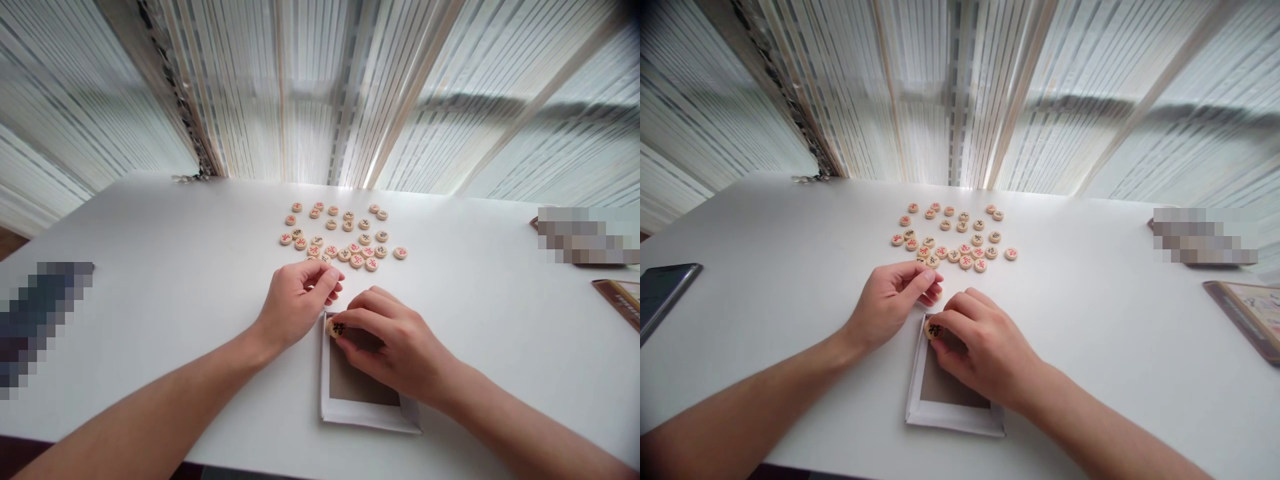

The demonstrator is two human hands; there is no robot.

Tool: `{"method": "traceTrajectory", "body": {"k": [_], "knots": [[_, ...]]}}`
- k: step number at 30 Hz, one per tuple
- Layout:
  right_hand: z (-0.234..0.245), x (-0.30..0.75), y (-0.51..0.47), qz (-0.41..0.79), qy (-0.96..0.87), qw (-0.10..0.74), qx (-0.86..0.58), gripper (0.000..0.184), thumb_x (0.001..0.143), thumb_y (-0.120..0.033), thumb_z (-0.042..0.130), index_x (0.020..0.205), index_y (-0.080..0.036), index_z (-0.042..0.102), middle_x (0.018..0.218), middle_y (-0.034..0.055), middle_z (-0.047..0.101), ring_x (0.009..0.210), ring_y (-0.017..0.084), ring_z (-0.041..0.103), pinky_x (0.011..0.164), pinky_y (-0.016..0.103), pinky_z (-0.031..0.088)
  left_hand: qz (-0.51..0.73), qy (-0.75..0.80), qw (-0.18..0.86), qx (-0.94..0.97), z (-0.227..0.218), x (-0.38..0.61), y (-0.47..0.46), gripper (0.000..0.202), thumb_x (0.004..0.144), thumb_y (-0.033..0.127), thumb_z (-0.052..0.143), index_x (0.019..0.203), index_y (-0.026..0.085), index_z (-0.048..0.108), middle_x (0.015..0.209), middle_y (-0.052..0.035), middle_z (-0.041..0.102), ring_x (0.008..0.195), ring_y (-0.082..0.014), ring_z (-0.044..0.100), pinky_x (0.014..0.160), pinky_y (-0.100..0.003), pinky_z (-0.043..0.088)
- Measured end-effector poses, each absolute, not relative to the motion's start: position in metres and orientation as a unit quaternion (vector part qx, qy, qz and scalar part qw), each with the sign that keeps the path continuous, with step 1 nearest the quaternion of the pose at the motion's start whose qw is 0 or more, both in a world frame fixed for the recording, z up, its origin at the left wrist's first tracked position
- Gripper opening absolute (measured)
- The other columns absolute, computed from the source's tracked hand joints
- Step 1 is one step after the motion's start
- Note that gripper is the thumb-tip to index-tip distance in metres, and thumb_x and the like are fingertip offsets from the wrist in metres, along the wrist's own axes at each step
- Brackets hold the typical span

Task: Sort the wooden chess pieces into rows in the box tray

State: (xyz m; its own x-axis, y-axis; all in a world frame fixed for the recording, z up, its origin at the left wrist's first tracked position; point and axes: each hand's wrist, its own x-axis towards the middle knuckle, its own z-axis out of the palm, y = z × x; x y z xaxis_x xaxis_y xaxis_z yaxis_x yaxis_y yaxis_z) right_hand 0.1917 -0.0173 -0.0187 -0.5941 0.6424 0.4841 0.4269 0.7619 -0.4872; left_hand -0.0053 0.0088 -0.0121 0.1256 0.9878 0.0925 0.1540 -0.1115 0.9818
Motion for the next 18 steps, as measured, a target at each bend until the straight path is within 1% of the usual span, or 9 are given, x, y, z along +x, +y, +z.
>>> {"method": "traceTrajectory", "body": {"k": [5, 11, 18], "knots": [[-0.0215, 0.1906, -0.0174, 0.155, -0.879, 0.323, -0.315, 0.016, 0.096, -0.012, 0.067, 0.108, -0.019, 0.074, 0.093, 0.0085, 0.072, 0.085, 0.023, 0.064, 0.074, 0.037, 0.060, 0.451, 0.479, 0.470, 0.588, -0.0117, -0.0045, 0.0083, 0.026, 0.100, 0.032, 0.064, 0.086, 0.015, 0.079, 0.079, -0.0061, 0.077, 0.073, -0.0184, 0.075, 0.066, -0.027, 0.063], [-0.0228, 0.1896, -0.0167, 0.152, -0.880, 0.322, -0.315, 0.015, 0.100, -0.014, 0.066, 0.111, -0.019, 0.074, 0.094, 0.0090, 0.073, 0.086, 0.023, 0.064, 0.074, 0.038, 0.060, 0.446, 0.482, 0.470, 0.590, -0.0102, -0.0032, 0.0070, 0.027, 0.099, 0.033, 0.064, 0.086, 0.015, 0.079, 0.081, -0.0067, 0.078, 0.074, -0.0186, 0.075, 0.064, -0.027, 0.064], [-0.0228, 0.1905, -0.0165, 0.150, -0.879, 0.328, -0.313, 0.018, 0.100, -0.016, 0.066, 0.115, -0.021, 0.074, 0.095, 0.0085, 0.074, 0.085, 0.023, 0.066, 0.074, 0.038, 0.061, 0.446, 0.482, 0.466, 0.593, -0.0105, -0.0031, 0.0070, 0.026, 0.100, 0.033, 0.063, 0.086, 0.016, 0.079, 0.080, -0.0064, 0.078, 0.074, -0.0190, 0.075, 0.065, -0.027, 0.064]]}}
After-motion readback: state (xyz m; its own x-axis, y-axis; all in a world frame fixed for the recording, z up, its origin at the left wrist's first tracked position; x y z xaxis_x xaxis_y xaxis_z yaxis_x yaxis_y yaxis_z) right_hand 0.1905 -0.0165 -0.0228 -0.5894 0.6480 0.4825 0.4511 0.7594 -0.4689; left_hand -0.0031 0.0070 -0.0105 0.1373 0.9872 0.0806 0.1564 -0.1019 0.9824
